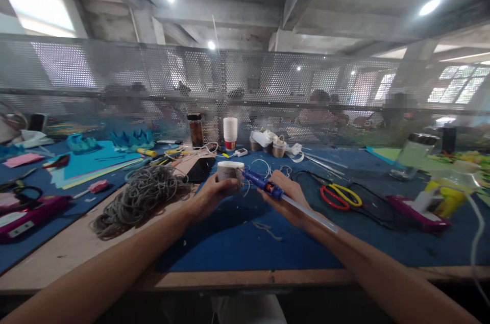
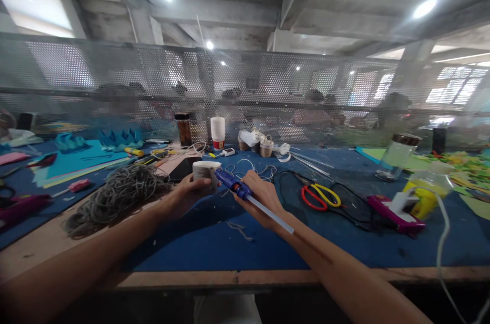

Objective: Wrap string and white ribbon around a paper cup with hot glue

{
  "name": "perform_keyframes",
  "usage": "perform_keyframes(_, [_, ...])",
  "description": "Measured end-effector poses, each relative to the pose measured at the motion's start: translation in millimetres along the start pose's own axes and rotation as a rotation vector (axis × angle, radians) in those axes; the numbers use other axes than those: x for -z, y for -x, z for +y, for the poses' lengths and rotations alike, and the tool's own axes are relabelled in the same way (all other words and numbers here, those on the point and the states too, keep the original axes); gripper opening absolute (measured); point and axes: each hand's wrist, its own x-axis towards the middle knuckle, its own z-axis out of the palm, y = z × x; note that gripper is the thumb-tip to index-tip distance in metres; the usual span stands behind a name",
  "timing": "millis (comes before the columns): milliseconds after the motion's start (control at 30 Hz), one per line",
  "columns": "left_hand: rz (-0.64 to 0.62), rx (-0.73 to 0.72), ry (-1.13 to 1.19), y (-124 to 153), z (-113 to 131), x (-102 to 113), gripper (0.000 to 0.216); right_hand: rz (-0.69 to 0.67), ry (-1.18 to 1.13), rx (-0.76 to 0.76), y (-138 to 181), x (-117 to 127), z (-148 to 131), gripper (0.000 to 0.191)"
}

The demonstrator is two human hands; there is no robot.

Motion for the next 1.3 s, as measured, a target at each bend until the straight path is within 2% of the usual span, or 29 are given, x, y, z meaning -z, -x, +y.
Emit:
perform_keyframes(433, [-0.005, 0.019, 0.011, 1.3, 2.0, -0.9, 0.044, 0.038, -0.024, 0.017, 0.3, -2.6, 2.3, 0.016])
perform_keyframes(900, [-0.03, 0.023, 0.006, -1.7, -1.4, 3.1, 0.041, 0.017, -0.031, 0.011, 0.3, -1.5, 1.6, 0.011])
perform_keyframes(1300, [-0.05, 0.023, 0.014, 0.4, 1.4, 2.1, 0.037, 0.027, -0.004, -0.001, 0.4, -0.7, 3.5, 0.018])
